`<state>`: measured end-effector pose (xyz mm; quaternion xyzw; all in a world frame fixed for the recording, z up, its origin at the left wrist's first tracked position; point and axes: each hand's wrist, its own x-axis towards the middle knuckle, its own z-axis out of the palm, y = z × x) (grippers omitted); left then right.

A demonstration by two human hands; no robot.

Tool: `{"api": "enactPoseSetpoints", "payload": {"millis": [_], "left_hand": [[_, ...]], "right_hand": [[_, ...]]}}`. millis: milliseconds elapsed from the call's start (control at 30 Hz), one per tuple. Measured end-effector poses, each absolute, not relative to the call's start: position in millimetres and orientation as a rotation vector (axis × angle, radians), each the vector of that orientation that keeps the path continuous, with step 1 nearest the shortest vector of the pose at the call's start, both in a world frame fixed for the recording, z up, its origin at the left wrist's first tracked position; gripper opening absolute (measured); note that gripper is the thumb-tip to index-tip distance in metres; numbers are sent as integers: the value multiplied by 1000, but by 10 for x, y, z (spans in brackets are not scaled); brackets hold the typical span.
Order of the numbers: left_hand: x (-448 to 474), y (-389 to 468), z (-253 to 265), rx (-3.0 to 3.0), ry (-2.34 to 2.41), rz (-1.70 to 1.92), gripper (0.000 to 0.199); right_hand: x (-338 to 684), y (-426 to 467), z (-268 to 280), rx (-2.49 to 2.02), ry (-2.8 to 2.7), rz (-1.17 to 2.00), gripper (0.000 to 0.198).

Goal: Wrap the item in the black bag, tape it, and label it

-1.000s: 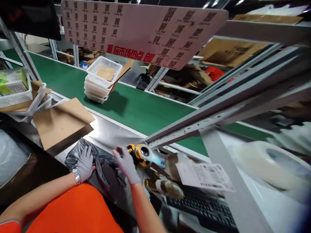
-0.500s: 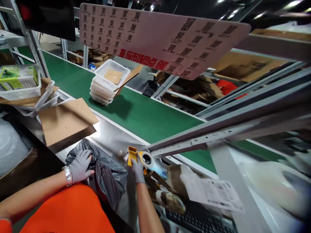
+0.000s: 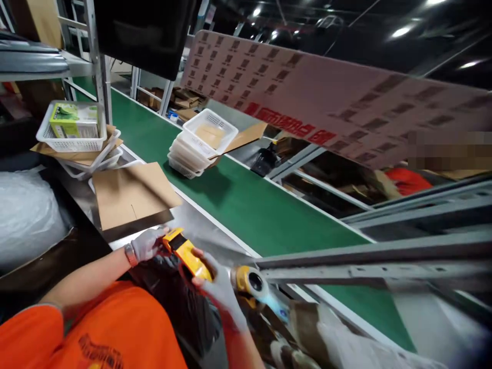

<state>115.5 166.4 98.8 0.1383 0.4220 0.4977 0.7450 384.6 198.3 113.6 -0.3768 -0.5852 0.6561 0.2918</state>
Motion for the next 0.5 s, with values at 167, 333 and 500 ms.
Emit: {"api": "enactPoseSetpoints", "payload": {"millis": [167, 333, 500], "left_hand": [[772, 1563, 617, 376, 1206, 1226, 46], [398, 1508, 146, 482, 1577, 1231, 38], [395, 1456, -230, 682, 1749, 1029, 38]], "right_hand": [[3221, 1940, 1312, -979, -2194, 1398, 81], [3073, 1949, 1493, -1114, -2585, 1040, 83], [3439, 1931, 1590, -1347, -2772, 827, 83]]}}
